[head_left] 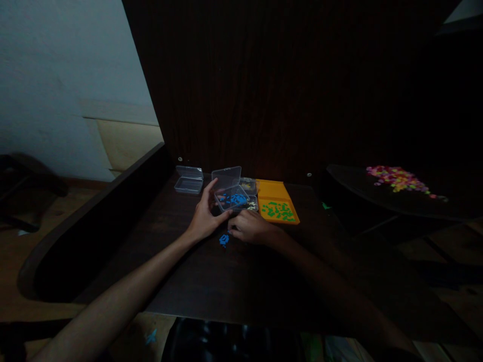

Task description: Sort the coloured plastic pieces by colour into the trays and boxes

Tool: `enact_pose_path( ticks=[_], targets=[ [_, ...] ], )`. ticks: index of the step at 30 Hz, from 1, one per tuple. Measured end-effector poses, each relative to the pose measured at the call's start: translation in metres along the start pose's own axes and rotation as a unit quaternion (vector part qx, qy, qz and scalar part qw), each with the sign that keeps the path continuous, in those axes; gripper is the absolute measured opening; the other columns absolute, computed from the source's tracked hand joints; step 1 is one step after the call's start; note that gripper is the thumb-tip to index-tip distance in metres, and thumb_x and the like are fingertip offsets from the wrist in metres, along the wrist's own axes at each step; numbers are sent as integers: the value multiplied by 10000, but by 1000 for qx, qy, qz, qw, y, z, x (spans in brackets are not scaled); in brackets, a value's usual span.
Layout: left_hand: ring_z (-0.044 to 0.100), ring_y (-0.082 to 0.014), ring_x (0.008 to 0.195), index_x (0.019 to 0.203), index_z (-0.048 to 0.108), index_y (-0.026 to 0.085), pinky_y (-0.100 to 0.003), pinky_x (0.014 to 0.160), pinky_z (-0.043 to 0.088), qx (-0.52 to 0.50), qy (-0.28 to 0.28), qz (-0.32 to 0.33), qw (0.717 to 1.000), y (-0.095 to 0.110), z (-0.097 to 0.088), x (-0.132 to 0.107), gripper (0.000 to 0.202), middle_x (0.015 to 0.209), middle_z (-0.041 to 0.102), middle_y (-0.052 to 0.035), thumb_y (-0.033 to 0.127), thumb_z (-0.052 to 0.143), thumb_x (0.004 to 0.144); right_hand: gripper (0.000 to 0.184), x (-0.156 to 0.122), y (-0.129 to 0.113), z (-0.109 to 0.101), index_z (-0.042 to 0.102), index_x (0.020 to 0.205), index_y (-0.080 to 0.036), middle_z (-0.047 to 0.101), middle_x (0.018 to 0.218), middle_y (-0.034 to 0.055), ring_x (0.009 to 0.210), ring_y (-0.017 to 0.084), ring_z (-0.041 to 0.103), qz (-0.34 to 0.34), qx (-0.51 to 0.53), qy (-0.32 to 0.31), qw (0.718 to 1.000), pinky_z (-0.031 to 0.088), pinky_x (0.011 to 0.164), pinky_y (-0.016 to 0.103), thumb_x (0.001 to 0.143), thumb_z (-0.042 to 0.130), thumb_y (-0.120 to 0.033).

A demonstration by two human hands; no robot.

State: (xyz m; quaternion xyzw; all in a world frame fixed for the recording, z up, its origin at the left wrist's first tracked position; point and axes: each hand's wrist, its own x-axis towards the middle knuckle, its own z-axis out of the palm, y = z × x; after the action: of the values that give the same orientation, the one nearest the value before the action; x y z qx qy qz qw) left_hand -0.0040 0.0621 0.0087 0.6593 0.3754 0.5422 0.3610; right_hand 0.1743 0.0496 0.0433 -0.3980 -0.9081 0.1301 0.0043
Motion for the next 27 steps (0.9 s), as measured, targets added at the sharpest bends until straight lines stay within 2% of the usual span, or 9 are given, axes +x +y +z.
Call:
enact_pose_path(
  ticks=[4,7,9,11,14,19,23,27],
  targets=[
    [631,-272,1101,1493,279,241,-486,962,549,3,-3,-1,1000,1,1,-1,955,1283,589,-150,319,813,706,134,-8,6,-24,757,907,-170,595,649,-11,590,104,490,-45,94,11,994,341,608,234,842,642,-187],
    [633,-270,1100,1495,281,243,-491,971,547,8,-14,0,1000,5,3,-3,943,1299,582,-152,313,806,714,158,-16,12,-45,763,892,-147,503,555,-52,523,77,415,3,176,95,980,295,558,222,860,653,-256],
    [633,-269,1106,1496,281,240,-494,980,544,9,-30,2,999,9,5,-5,934,1305,583,-151,309,802,724,161,-20,15,-56,765,899,-137,485,547,-55,526,79,409,44,172,148,973,285,557,225,853,655,-245],
    [630,-276,1122,1499,281,239,-500,986,542,9,-48,10,999,13,7,-8,927,1316,582,-151,299,798,732,155,-22,18,-62,768,912,-137,499,561,-47,540,85,428,76,141,175,971,289,569,227,842,648,-206],
    [611,-293,1173,1502,283,243,-508,1000,537,1,-76,19,997,17,12,-13,912,1350,565,-147,282,788,744,169,-22,20,-63,770,934,-147,556,604,-25,570,99,475,99,89,164,977,302,586,228,830,639,-170],
    [609,-300,1186,1499,293,246,-512,1000,542,-12,-100,17,995,22,17,-19,887,1353,565,-137,274,776,756,186,-20,21,-57,772,959,-181,647,685,14,618,126,525,108,29,130,985,309,595,238,854,620,-204],
    [610,-297,1191,1500,290,247,-494,998,547,-22,-103,19,994,24,18,-20,884,1355,567,-139,268,773,760,213,-21,19,-57,778,987,-195,674,715,29,626,137,528,118,18,113,986,307,592,248,871,608,-250],
    [605,-296,1200,1496,291,253,-477,990,553,-28,-99,19,995,24,17,-19,887,1390,538,-143,269,778,755,261,-22,17,-60,779,1021,-188,685,717,33,619,140,534,116,20,104,988,323,593,248,860,574,-207]
  ],
)
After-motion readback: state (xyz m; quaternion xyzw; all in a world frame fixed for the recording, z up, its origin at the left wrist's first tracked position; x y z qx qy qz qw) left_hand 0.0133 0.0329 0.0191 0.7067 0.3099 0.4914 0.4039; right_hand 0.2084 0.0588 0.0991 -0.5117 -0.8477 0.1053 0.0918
